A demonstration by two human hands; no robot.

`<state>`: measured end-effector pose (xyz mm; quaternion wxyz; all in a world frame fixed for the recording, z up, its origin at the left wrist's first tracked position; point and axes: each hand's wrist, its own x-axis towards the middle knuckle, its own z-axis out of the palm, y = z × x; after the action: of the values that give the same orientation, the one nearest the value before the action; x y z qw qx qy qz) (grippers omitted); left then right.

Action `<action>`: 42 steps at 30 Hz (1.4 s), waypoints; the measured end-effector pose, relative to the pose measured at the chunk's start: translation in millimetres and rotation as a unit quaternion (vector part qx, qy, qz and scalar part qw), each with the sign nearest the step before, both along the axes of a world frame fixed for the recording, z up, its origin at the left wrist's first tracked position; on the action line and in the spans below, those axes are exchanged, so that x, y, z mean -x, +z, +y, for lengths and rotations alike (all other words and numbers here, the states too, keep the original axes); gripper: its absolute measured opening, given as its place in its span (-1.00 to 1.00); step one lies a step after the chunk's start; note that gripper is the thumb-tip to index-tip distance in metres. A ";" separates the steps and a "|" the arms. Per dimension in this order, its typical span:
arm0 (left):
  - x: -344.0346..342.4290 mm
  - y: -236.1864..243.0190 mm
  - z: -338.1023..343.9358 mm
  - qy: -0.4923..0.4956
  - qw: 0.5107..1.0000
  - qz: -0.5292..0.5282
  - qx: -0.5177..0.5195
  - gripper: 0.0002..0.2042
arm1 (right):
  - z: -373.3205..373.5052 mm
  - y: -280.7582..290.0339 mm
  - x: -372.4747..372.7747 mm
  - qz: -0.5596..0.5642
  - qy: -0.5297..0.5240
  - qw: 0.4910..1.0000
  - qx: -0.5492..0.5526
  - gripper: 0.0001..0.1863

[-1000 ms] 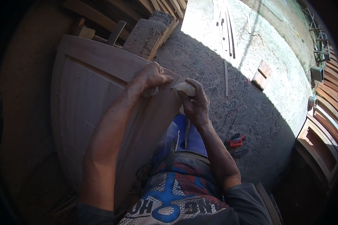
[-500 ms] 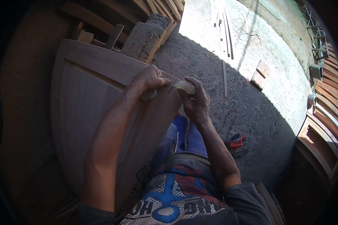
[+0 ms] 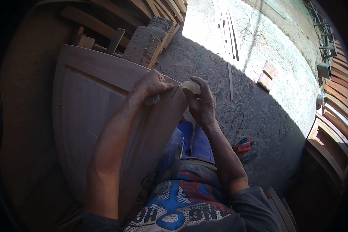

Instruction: The person uses a hammer and a chisel to carve a groove into the edge of a wooden door and handles small components from a plastic bag.

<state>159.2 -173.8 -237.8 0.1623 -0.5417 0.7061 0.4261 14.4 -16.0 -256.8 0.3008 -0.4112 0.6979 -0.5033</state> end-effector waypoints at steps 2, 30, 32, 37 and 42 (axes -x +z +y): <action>0.0 1.6 0.2 -0.002 1.000 -0.001 -0.005 -0.63 | -0.9 -0.2 1.0 0.002 -0.005 1.000 -0.001 -0.58; 3.7 15.6 52.7 0.027 0.987 -0.043 0.150 -0.58 | -6.4 -7.5 13.4 -0.243 -0.060 0.968 0.001 -0.51; 3.2 7.3 58.2 0.031 0.985 -0.031 0.167 -0.60 | -8.0 -8.2 17.6 -0.349 -0.092 0.933 -0.001 -0.49; 6.2 -3.9 64.7 0.055 0.983 -0.001 0.177 -0.61 | -7.6 -12.1 24.3 -0.456 -0.133 0.880 -0.003 -0.47; 6.6 10.9 60.7 0.106 0.987 -0.008 0.125 -0.59 | -11.0 -11.1 28.7 -0.463 -0.123 0.877 -0.023 -0.46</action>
<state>152.6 -113.1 -226.9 0.0529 -0.6327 0.6911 0.3454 -14.3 -27.0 -267.9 0.5351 -0.0350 0.5350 -0.6529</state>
